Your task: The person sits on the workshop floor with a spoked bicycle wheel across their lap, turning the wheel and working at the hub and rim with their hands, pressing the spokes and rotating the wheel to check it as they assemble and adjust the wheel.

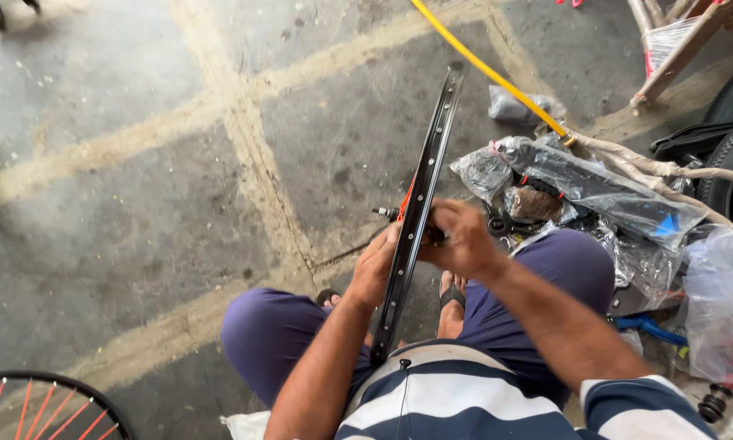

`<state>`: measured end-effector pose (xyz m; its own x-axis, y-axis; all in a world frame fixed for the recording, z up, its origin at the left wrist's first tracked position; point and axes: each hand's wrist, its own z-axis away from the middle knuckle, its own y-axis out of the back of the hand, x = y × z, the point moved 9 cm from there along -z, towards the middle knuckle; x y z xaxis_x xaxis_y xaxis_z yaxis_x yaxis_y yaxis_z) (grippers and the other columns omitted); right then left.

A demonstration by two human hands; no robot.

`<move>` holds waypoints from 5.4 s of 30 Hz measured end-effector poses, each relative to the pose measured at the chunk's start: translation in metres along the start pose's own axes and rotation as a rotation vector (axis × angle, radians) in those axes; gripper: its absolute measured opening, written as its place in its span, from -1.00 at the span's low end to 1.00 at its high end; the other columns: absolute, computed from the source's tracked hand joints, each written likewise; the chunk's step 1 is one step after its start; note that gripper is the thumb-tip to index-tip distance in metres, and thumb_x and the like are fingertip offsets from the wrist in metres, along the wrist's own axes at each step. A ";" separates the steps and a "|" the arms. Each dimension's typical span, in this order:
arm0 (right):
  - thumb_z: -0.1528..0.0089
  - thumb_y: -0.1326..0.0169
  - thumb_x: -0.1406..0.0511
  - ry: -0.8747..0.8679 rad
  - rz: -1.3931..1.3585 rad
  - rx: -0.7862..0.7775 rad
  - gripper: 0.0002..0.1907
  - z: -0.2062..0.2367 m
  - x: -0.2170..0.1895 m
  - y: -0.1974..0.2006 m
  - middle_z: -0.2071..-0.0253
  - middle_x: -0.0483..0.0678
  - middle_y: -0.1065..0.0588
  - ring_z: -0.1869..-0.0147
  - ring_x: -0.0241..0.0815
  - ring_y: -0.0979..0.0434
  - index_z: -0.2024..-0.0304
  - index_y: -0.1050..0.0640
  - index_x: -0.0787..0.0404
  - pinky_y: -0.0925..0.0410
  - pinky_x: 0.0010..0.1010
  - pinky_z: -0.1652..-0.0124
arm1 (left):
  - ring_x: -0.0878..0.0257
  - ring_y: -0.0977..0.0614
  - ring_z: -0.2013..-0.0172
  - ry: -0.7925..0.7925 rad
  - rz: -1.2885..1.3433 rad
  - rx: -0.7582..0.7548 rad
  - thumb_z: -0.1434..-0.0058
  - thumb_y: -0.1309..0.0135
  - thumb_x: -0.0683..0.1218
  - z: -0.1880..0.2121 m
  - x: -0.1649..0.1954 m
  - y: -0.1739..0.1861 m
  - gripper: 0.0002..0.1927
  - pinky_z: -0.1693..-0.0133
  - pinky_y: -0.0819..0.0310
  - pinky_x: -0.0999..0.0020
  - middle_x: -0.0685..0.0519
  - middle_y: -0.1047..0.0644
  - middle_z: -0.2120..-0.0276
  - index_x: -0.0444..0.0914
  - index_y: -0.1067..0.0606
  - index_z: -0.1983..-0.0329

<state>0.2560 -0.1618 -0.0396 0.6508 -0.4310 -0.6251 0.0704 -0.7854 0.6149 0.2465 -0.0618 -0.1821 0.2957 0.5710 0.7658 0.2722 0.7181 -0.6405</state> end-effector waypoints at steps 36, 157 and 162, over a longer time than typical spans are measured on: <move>-0.19 -0.24 0.37 -0.203 -0.378 -0.338 -0.41 0.007 0.013 -0.006 0.06 -0.03 -0.58 0.15 -0.29 -0.63 -0.28 -0.44 0.27 -0.49 -0.45 0.13 | 0.37 -0.60 0.14 0.103 -0.044 -0.074 -0.52 0.13 0.13 -0.008 -0.004 -0.019 -0.52 0.11 -0.51 0.44 0.06 -0.58 0.11 -0.38 -0.47 -0.14; -0.09 -0.23 0.46 -0.123 -0.209 0.207 -0.73 0.005 0.045 -0.027 0.20 -0.02 -0.53 0.10 -0.11 -0.54 0.15 -0.54 0.27 -0.42 -0.33 0.12 | -0.19 -0.09 -0.54 -0.485 -1.052 0.234 -0.27 -0.19 -0.01 0.060 0.103 -0.052 -0.21 -0.45 -0.01 -0.09 -0.24 -0.07 -0.54 -0.23 -0.17 -0.52; -0.38 -0.08 0.47 -0.449 -1.106 -0.015 -0.74 0.012 0.075 -0.057 -0.03 -0.03 -0.57 -0.14 -0.25 -0.54 -0.12 -0.55 0.34 -0.43 -0.37 -0.14 | -0.18 -0.08 -0.55 -0.471 -1.026 0.237 -0.28 -0.18 0.02 0.062 0.102 -0.049 -0.20 -0.46 -0.02 -0.10 -0.23 -0.06 -0.55 -0.20 -0.16 -0.54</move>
<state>0.2914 -0.1551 -0.1273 -0.0903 0.3574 -0.9296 0.4371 -0.8245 -0.3594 0.2066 -0.0146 -0.0691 -0.3501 -0.2685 0.8974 -0.0065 0.9587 0.2843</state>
